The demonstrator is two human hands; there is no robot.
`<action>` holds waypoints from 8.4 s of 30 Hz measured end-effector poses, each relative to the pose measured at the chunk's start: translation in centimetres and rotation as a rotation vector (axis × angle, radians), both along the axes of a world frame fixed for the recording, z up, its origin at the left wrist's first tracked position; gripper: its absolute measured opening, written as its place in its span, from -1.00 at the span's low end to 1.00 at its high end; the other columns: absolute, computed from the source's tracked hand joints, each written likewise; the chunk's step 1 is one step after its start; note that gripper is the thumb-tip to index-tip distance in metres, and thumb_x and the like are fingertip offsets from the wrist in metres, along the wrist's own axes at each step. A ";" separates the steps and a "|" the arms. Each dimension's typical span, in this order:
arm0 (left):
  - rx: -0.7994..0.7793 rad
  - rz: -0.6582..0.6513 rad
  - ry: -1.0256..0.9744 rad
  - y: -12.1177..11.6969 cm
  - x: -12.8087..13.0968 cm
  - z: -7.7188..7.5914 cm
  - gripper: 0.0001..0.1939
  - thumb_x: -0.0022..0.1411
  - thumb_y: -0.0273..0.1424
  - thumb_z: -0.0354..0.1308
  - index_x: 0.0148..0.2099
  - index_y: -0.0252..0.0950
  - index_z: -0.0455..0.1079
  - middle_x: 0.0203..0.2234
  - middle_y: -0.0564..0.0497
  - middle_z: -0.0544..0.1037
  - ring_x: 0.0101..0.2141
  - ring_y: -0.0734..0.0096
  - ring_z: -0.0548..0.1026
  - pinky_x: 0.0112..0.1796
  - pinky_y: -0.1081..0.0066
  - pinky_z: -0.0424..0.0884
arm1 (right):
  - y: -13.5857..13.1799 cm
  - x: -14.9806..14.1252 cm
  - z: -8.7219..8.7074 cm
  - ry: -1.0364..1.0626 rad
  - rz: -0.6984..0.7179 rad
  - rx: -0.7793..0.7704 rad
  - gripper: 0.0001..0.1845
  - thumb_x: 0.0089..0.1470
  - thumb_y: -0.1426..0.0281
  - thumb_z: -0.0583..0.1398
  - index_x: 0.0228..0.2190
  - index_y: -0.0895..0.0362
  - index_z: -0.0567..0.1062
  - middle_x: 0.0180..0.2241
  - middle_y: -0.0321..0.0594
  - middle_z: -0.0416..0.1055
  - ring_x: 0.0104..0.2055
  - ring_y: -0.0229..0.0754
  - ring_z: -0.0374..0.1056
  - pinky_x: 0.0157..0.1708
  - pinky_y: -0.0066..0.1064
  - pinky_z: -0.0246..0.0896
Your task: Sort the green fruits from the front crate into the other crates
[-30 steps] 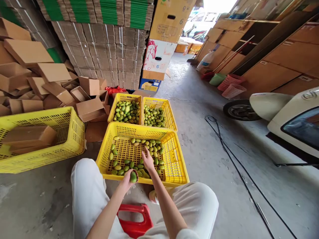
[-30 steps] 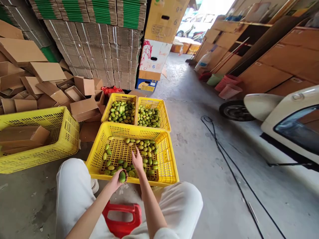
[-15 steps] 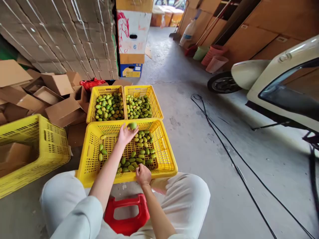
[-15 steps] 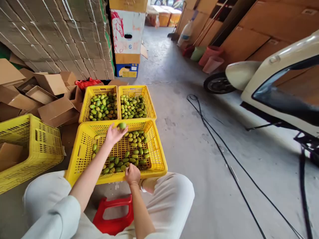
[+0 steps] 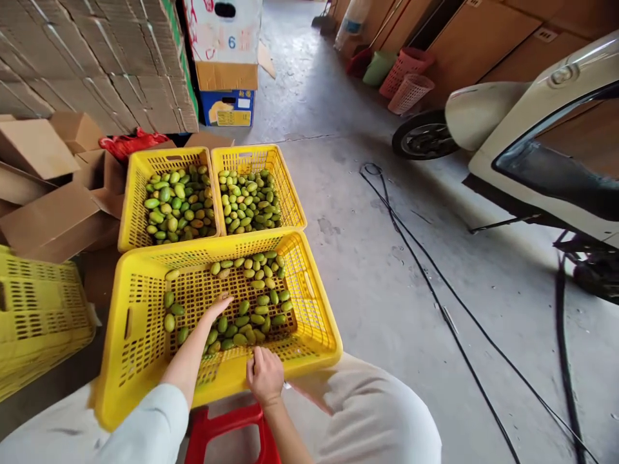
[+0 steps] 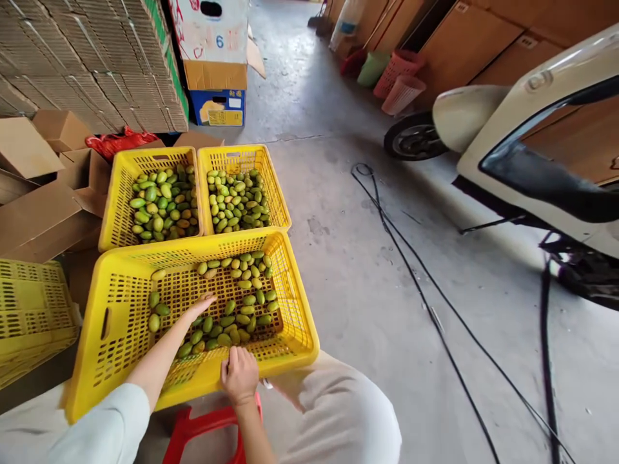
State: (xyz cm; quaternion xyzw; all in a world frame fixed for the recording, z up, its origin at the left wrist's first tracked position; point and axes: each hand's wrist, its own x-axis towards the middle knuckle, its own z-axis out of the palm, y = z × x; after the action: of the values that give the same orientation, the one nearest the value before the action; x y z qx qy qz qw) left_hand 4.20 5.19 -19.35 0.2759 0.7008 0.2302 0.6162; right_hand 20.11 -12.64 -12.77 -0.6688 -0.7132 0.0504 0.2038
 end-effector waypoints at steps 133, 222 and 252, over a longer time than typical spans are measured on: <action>0.081 0.193 -0.733 -6.0 -3.9 18.0 -0.69 0.09 -0.28 0.37 -0.34 -0.33 0.30 -0.62 0.18 0.32 -0.72 0.72 0.20 -0.72 0.65 0.05 | 13.0 1.5 9.5 2.060 -0.067 -1.173 -0.63 -0.07 0.31 0.40 -0.47 0.12 0.30 -0.58 -0.42 0.28 -0.68 -0.49 0.02 -0.78 -0.72 -0.29; 0.267 0.037 -0.660 -5.7 -3.7 18.3 -0.70 0.02 -0.39 0.42 -0.26 -0.28 0.38 -0.43 0.10 0.41 -0.61 0.70 0.29 -0.70 0.68 0.08 | 13.3 1.2 9.8 1.776 -0.161 -1.005 -0.64 -0.22 0.32 0.43 -0.45 0.12 0.38 -0.57 -0.45 0.26 -0.66 -0.45 0.07 -0.72 -0.59 -0.27; 0.177 0.110 -0.680 -5.5 -3.7 18.3 -0.69 0.13 -0.28 0.32 -0.18 -0.26 0.28 -0.38 0.07 0.46 -0.61 0.59 0.42 -0.72 0.62 0.16 | 13.5 1.2 10.3 1.894 -0.128 -1.090 -0.72 -0.08 0.27 0.35 -0.38 0.12 0.40 -0.48 -0.31 0.41 -0.59 -0.35 0.29 -0.73 -0.59 0.06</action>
State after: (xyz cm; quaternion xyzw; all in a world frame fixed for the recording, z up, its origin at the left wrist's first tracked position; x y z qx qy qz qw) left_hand 0.49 -0.35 -1.02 0.1977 0.4466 0.4014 0.7748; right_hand 21.33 0.86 -2.48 -0.3950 -0.1130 0.8425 0.3484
